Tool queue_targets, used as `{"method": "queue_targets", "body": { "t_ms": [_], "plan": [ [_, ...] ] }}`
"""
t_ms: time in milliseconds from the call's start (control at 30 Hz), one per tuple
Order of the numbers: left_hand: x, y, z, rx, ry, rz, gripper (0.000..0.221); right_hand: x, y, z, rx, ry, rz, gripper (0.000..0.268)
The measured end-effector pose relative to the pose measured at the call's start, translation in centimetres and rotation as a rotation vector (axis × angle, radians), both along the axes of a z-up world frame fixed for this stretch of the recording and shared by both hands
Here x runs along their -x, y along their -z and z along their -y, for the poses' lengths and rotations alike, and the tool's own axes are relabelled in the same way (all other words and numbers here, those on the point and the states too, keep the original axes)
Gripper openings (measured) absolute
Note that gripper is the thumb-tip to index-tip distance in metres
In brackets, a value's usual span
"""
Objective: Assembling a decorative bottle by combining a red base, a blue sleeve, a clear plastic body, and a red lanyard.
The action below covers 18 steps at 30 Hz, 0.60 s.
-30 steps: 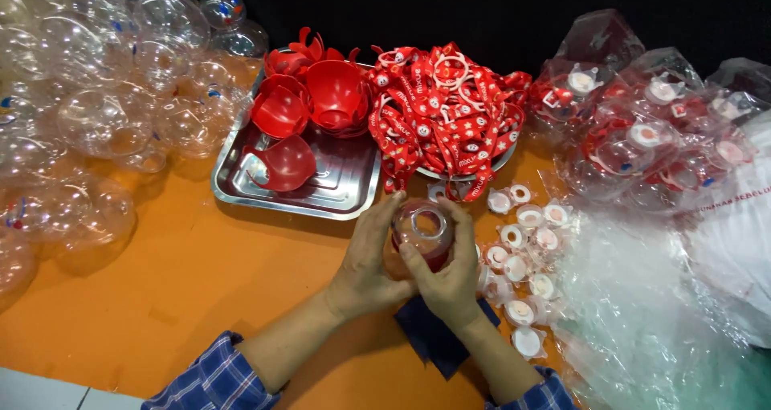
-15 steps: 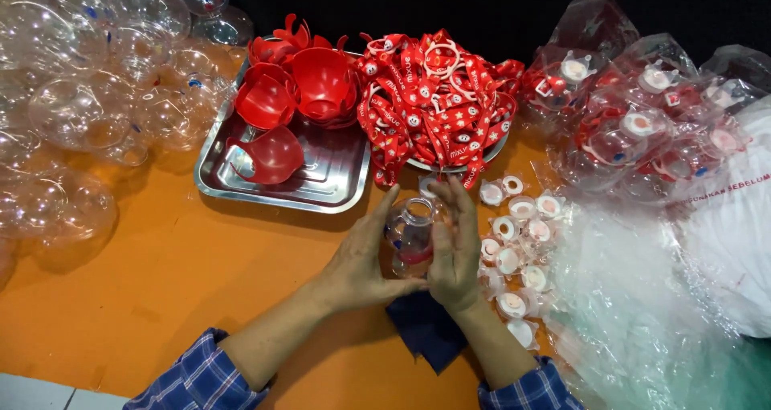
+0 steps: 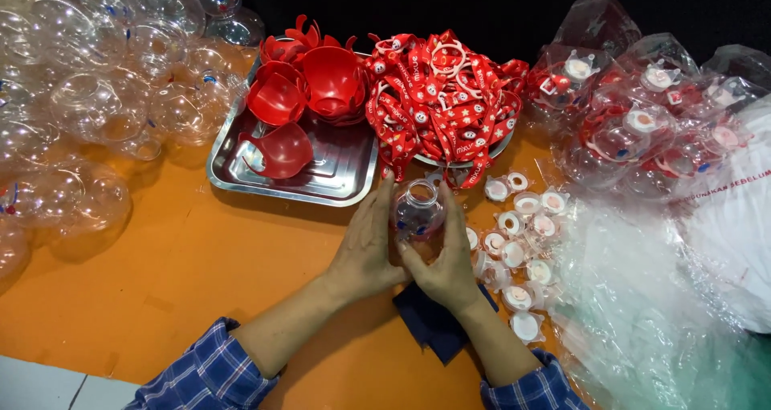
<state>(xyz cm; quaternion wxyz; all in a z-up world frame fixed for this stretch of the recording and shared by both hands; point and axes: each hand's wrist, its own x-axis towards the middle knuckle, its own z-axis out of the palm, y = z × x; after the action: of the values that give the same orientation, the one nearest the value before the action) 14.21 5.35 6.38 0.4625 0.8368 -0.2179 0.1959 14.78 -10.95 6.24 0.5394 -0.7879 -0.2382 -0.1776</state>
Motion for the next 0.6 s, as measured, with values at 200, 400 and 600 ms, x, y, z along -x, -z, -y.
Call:
{"method": "queue_targets", "body": {
  "t_ms": [200,400,600],
  "plan": [
    [-0.7,1.8,-0.1,-0.002,-0.006,-0.042,0.132,-0.1,0.5,-0.1,0.025,0.052,-0.010,0.103],
    [-0.8,1.4,0.5,0.023,-0.095,0.027,0.122,-0.3,0.0,-0.3,0.013,0.067,-0.023,0.099],
    [-2.5,2.8,1.1,0.031,-0.201,0.226,0.086,-0.8,-0.1,0.1,-0.058,0.070,0.002,0.091]
  ]
}}
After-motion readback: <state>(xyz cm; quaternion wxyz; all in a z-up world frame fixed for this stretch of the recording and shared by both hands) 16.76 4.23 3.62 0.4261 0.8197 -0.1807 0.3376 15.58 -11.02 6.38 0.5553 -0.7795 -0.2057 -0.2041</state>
